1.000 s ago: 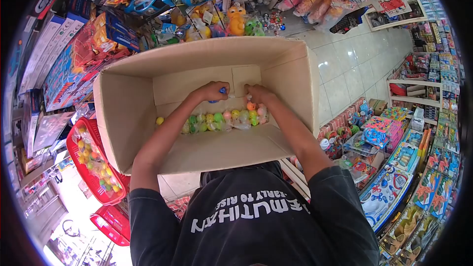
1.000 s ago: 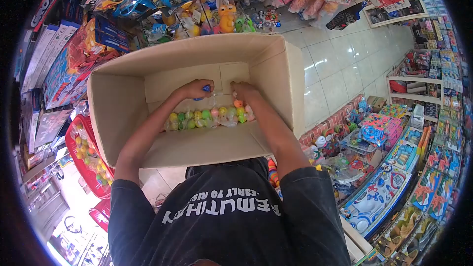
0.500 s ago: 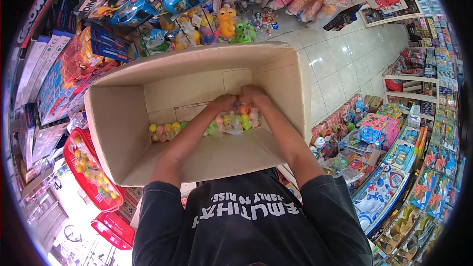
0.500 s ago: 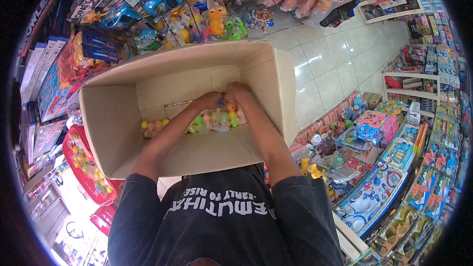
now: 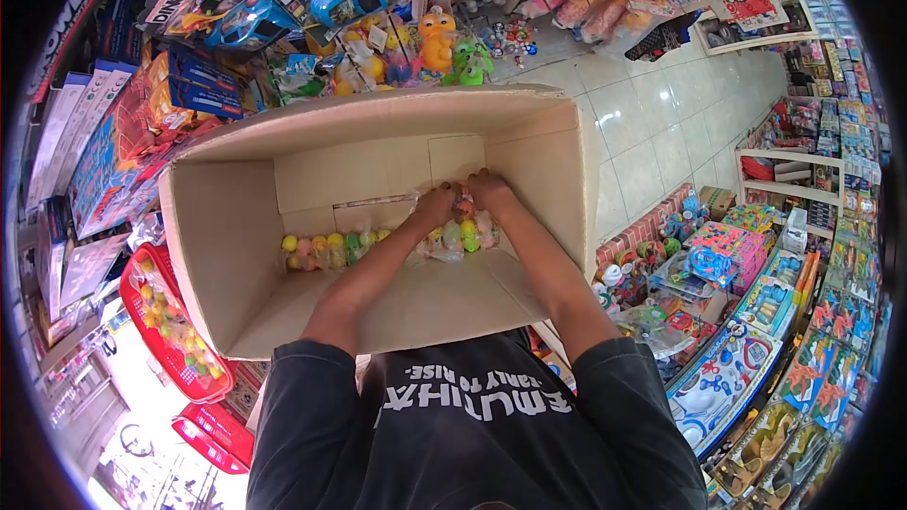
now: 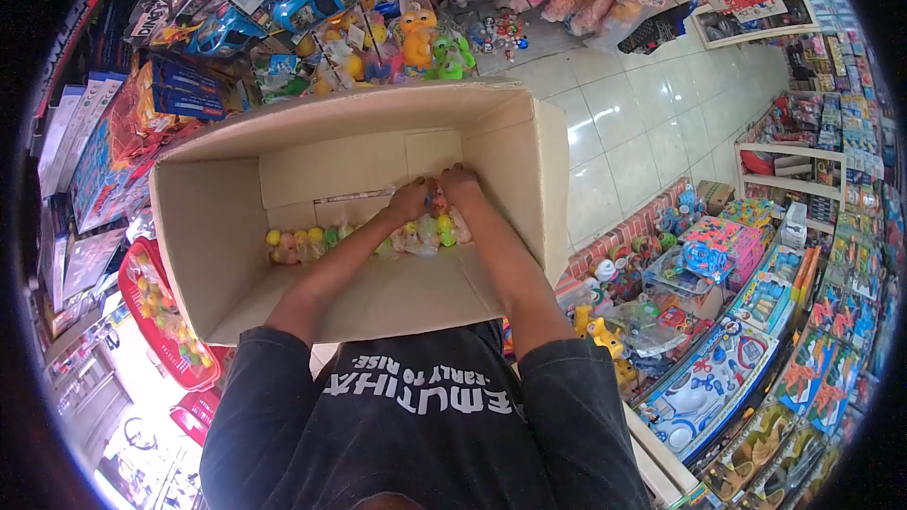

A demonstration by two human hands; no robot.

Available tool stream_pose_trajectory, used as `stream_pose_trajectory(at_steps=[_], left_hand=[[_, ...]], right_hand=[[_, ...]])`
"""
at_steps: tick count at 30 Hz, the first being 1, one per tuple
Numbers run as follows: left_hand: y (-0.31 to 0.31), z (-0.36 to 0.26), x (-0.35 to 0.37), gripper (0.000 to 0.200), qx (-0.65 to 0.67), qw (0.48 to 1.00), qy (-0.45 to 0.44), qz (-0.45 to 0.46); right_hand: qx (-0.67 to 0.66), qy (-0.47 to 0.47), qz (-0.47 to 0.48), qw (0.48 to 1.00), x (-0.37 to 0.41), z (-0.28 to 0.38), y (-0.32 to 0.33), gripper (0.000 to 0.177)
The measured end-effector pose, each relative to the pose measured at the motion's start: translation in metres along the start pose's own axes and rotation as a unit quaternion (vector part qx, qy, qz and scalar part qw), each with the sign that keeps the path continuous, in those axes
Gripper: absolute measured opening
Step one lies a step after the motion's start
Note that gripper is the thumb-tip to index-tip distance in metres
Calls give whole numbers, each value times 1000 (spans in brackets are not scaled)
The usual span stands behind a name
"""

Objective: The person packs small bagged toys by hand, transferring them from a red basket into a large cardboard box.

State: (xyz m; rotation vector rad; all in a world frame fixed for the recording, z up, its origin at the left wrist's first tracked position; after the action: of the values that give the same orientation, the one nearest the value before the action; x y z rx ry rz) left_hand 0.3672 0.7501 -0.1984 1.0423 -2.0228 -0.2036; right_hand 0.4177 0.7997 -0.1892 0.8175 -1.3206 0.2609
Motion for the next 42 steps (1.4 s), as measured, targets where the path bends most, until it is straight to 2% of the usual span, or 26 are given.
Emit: stream_pose_trajectory(at_steps=[2, 5, 7, 9, 11, 13, 14, 16, 17, 18, 19, 21, 23, 27, 29, 30, 32, 33, 35, 37, 39, 41, 42], left_hand=[[-1, -2, -1, 53, 10, 1000, -1, 0], [-7, 0, -4, 51, 17, 999, -27, -13], [-8, 3, -3, 49, 30, 998, -43, -24], [-5, 6, -3, 46, 43, 997, -58, -36], [-15, 6, -6, 48, 46, 996, -72, 32], [-10, 1, 1, 47, 42, 995, -77, 38], [-8, -1, 4, 47, 39, 995, -83, 43], [-17, 10, -5, 48, 50, 994, -92, 36], [-20, 14, -8, 49, 61, 992, -102, 31], [-12, 10, 0, 49, 63, 993, -100, 30], [5, 5, 13, 52, 106, 990, -89, 27], [19, 7, 15, 56, 149, 985, -80, 24], [23, 38, 7, 62, 166, 986, 29, 11], [36, 53, 3, 64, 237, 971, 32, -15], [24, 55, -2, 60, 371, 928, -12, 22], [22, 53, -2, 60, 371, 928, -12, 23], [18, 51, -3, 53, 461, 886, -21, 41], [15, 51, -5, 53, 460, 887, -21, 41], [18, 56, -2, 48, 483, 875, -25, -32], [10, 59, -6, 46, 476, 879, -22, -31], [6, 58, -2, 44, 468, 883, -17, -29], [13, 51, 10, 40, 322, 945, 6, -47], [5, 55, 7, 40, 320, 946, 6, -45]], right_hand=[[5, 5, -9, 1000, -5, -1, -2, 64], [-25, -6, -10, 1000, -4, -5, 1, 59], [55, 32, 20, 998, 4, 7, 5, 52], [40, 41, 49, 997, 11, 7, 10, 50], [24, 51, 78, 995, 15, 13, 15, 47], [2, -22, 77, 997, 17, 10, 23, 46], [2, -20, 77, 997, 4, 11, 13, 46], [-31, 1, -73, 997, -29, 8, 13, 44], [-29, 3, -72, 997, -29, 9, 12, 44], [-20, 16, -14, 1000, -31, 13, 2, 43], [-12, 29, 44, 999, -31, 16, -9, 43], [2, 46, 18, 999, -21, 15, -5, 46], [13, 62, -7, 998, -12, 19, 0, 49], [37, 32, -33, 998, 5, 24, 6, 54], [38, 22, -45, 998, 12, 26, 7, 55], [37, 20, -38, 998, 13, 25, 7, 56], [35, 18, -33, 999, 13, 24, 9, 56], [62, 10, -14, 998, 10, 23, 5, 51], [89, 3, 4, 996, 5, 21, -1, 46], [87, 25, -34, 995, 4, 21, 1, 44], [81, 39, -32, 995, 3, 19, -2, 44], [74, 53, -32, 995, 3, 18, 2, 44], [77, 75, -2, 994, 0, 19, -2, 46]])
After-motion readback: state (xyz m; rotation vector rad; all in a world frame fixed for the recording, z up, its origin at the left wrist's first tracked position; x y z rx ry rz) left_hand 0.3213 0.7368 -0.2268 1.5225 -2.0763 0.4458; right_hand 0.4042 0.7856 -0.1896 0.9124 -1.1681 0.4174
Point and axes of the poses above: each hand's wrist, its own x-axis away from the middle knuckle, its own y-axis out of the back of the hand, z = x × y, the point moved 10 cm from there along -x, towards the middle knuckle, and after that the axes turned 13 degrees about z, right-handed, at the moved point
